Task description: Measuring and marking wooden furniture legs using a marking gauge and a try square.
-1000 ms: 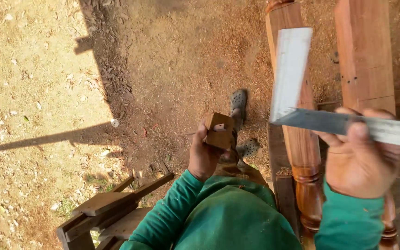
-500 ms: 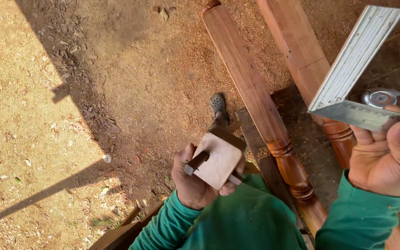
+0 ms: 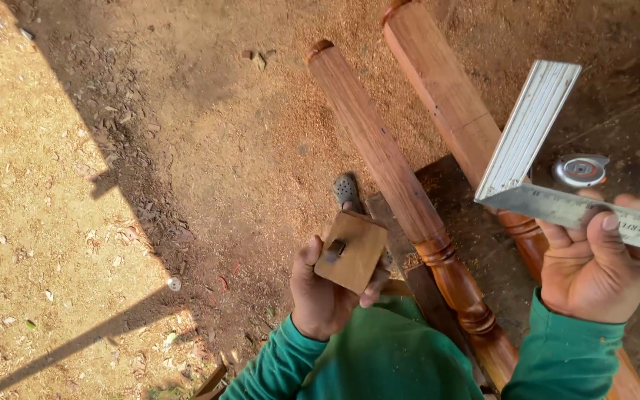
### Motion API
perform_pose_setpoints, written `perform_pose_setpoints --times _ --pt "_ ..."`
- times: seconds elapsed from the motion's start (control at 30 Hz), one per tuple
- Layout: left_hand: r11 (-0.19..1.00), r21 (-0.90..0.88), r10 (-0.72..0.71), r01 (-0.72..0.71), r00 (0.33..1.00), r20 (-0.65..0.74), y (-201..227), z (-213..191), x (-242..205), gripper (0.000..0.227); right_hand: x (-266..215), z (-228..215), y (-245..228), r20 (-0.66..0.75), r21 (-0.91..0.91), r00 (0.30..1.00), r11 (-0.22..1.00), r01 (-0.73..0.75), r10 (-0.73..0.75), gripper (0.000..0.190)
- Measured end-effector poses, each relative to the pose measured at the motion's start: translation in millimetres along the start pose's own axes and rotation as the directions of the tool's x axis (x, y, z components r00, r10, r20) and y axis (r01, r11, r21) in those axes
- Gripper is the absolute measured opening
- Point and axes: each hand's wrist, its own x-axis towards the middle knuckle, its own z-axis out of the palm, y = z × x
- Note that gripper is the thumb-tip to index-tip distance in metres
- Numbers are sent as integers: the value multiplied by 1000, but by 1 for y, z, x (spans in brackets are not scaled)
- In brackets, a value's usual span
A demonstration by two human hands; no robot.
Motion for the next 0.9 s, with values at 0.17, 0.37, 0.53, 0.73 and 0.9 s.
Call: perform_pose_setpoints --times 0.17,0.37,0.53,0.73,0.9 --pt "664 734 401 -142 897 -188 -1 -32 21 77 -3 -12 -1 -38 -50 999 998 -38 36 34" --pt "366 909 599 -200 798 -66 8 -99 35 65 -8 -41 7 -129 -135 990 988 -77 60 32" --pt "106 994 532 27 843 -80 21 -139 33 93 -1 -93 26 -21 -176 991 975 -137 135 6" --pt "-542 714 253 442 897 -363 38 -215 66 51 -12 -46 17 -60 -70 989 987 -141 137 30" --pt "-833 496 2 247 897 -443 33 -215 88 33 -24 -42 2 -65 -168 996 983 -75 65 27"
